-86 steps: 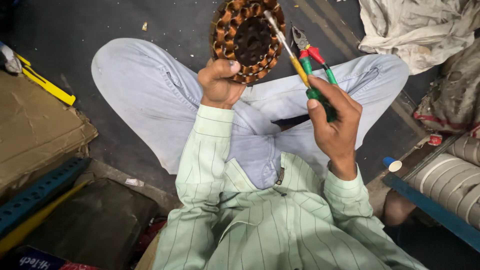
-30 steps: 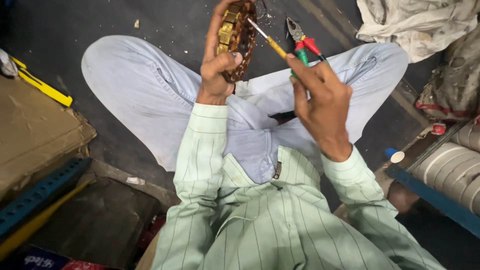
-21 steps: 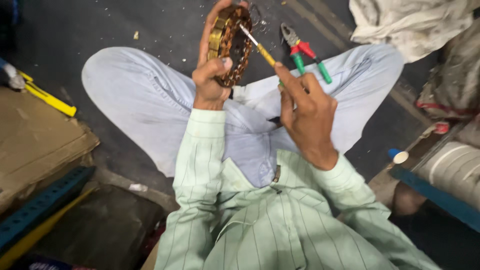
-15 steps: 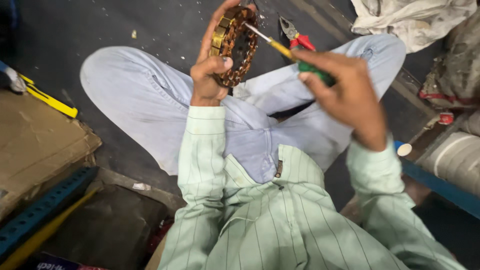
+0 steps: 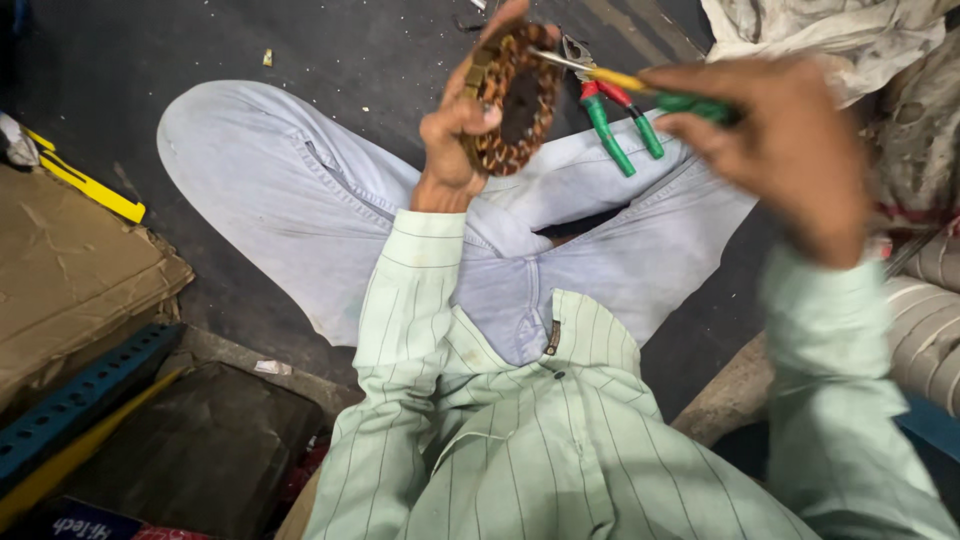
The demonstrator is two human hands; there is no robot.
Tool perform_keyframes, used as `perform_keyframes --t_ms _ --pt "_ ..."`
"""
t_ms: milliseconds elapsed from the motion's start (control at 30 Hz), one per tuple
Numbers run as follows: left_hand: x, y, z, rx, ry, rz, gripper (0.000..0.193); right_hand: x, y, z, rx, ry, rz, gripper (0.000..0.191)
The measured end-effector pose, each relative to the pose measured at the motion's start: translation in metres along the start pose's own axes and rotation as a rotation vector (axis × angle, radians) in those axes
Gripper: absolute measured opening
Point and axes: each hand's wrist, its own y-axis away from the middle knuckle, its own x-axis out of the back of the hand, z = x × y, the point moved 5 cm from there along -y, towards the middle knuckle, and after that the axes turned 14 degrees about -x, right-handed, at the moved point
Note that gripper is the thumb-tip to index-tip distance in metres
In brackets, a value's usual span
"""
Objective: The person sits on the workshop floor holding a copper motor stator and uses a screwdriver to scrape and clean between the copper windings, rotating the stator to work around it. Pliers and other screwdrivers lie on the floor beside them.
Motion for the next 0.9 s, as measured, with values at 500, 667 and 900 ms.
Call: perform_keyframes --t_ms 500,667,900 --pt "-0.006 0.000 0.021 -0.023 -0.134 -0.265 0.094 0.003 -0.004 0.002 -0.282 -0.327 -0.213 0.038" --pt "0.009 0.000 0.021 -0.098 -0.071 -0.010 0.090 -0.006 0.038 -0.012 -0.332 -0.095 0.028 0.035" --pt "0.057 0.014 0.011 -0.106 0.167 0.300 0.065 -0.085 0.050 0.014 -0.431 -0.782 0.217 0.040"
